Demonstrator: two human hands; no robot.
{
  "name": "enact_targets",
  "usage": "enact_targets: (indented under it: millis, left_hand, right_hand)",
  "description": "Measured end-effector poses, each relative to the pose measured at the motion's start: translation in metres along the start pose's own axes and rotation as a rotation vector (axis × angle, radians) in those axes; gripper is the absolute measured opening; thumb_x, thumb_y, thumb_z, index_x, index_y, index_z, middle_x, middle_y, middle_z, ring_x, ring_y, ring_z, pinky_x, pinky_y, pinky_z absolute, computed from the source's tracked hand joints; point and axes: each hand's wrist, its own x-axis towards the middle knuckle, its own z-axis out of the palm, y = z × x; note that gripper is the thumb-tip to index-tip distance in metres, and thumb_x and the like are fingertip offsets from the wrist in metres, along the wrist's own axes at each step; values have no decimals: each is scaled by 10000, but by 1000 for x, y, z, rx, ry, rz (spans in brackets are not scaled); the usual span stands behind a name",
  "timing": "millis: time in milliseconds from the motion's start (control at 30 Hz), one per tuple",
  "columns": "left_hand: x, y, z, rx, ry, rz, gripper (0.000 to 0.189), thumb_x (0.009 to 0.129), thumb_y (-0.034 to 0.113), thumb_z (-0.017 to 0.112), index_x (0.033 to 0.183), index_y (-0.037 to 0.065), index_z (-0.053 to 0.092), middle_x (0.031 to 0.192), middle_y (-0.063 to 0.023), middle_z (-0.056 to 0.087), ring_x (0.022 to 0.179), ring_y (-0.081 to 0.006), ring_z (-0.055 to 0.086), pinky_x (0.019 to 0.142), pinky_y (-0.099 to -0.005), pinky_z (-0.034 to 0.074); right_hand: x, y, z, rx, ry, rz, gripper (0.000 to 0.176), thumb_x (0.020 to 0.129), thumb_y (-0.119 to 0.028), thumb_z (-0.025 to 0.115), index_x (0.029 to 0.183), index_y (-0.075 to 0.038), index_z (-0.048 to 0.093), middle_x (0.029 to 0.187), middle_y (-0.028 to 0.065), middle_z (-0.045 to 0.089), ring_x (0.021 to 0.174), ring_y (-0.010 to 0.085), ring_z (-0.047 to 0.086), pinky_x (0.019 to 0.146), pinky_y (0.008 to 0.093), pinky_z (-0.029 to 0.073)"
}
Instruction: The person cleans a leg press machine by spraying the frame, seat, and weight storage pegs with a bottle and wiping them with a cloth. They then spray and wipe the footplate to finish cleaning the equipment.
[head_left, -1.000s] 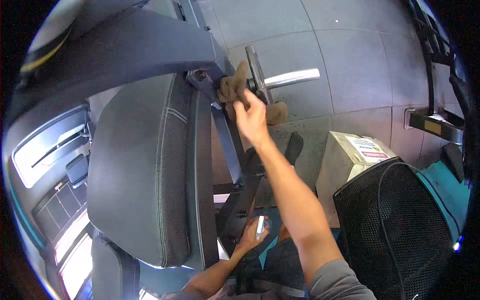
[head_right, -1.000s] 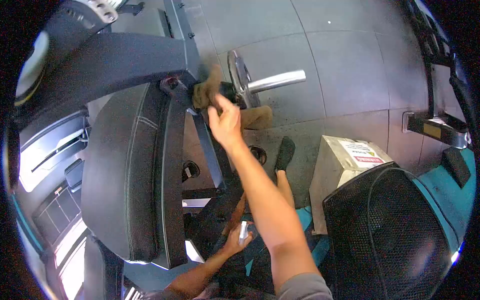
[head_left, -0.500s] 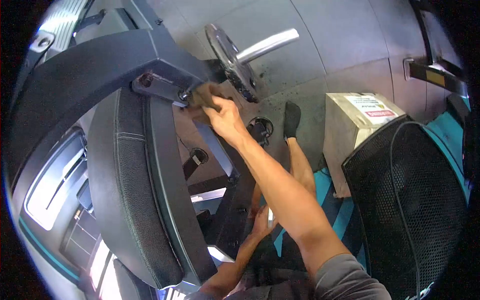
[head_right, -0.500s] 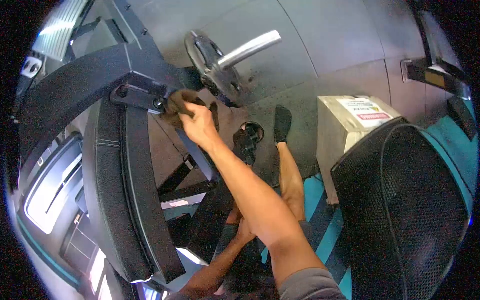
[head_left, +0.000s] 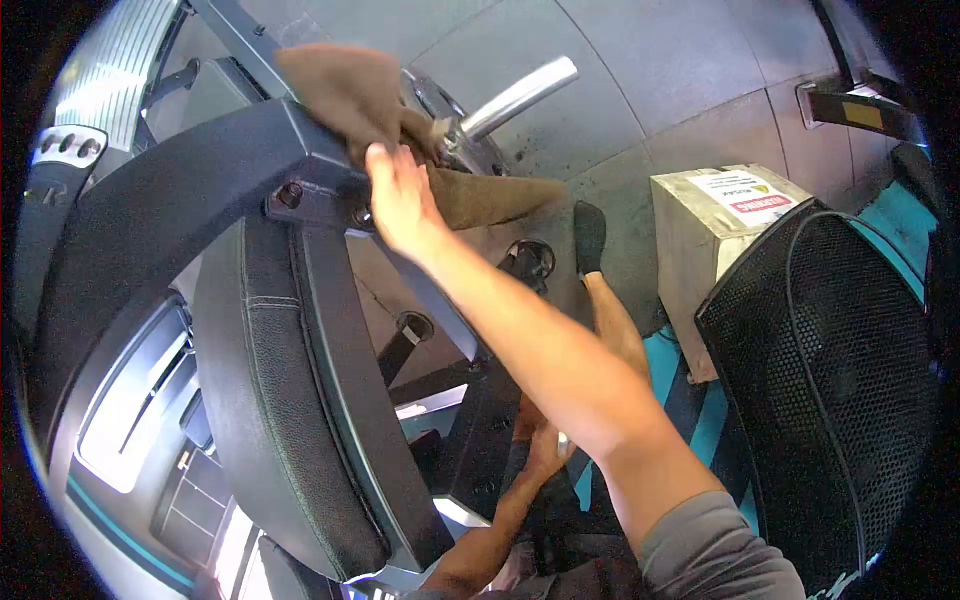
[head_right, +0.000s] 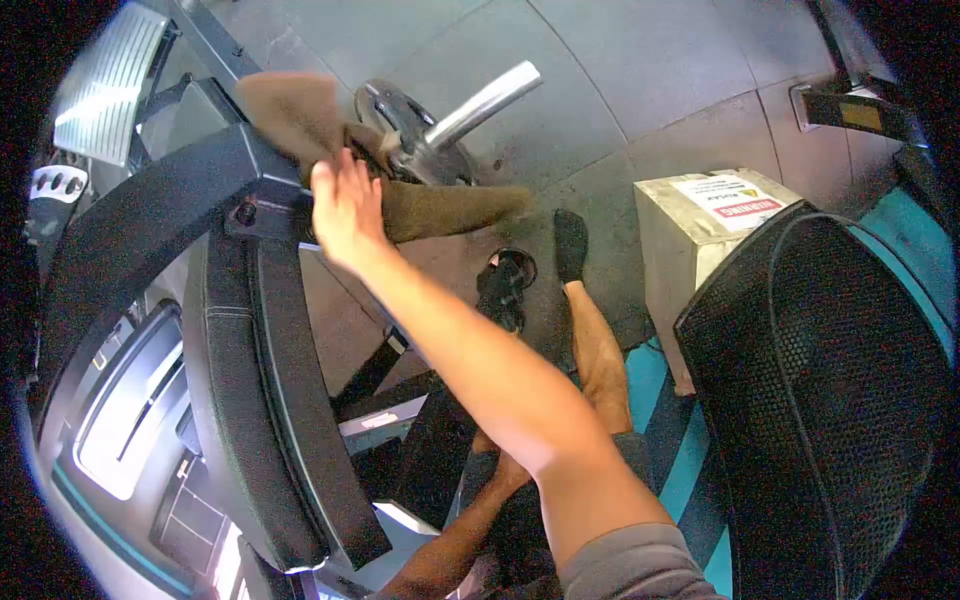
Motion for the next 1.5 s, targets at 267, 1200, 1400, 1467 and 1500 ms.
enact_targets:
  millis: [267,1200,1400,1467,1500]
  left_hand:
    - [7,8,0,1,47,98,386,826,134,695,1143,-22,540,1019,-275,606,924,-479,594,797,-511,486]
    - [-2,92,-51,-53,148,103,322,862,192,671,1126,26,591,1000,-254,640,940,-444,624,799,-488,501]
    - [-9,184,-98,-131,239,87,360,853,221,659,1167,49,624,1064,-187,677,1003,-370,657,884,-424,517]
    - [-15,221,-119,-125,249,101,375,856,241,665,1189,73,626,1093,-178,678,1021,-352,663,883,-411,521]
    - [-19,235,-127,-115,268,117,372,861,245,664,1190,76,627,1100,-174,678,1024,-342,667,879,-408,523]
  right_hand:
    - [15,-12,-14,-7,-119,-44,674,1006,-460,200,1231,50,578,1275,318,551,1242,452,481,1087,497,346]
    - [-70,-219,5,516,-269,-18,390,1024,-315,476,1033,49,617,1000,62,649,978,169,540,950,318,399]
    - [-133,-256,-125,1101,-445,384,479,1042,-365,459,1364,-11,469,1364,117,558,1234,262,548,1092,434,400]
    - [-140,-264,-175,1041,-528,227,550,1025,-397,502,1406,-6,436,1398,124,532,1292,262,502,1115,433,377]
    - [-143,-263,-190,757,-416,51,593,966,-339,637,1400,12,438,1381,118,535,1301,232,483,1096,414,388]
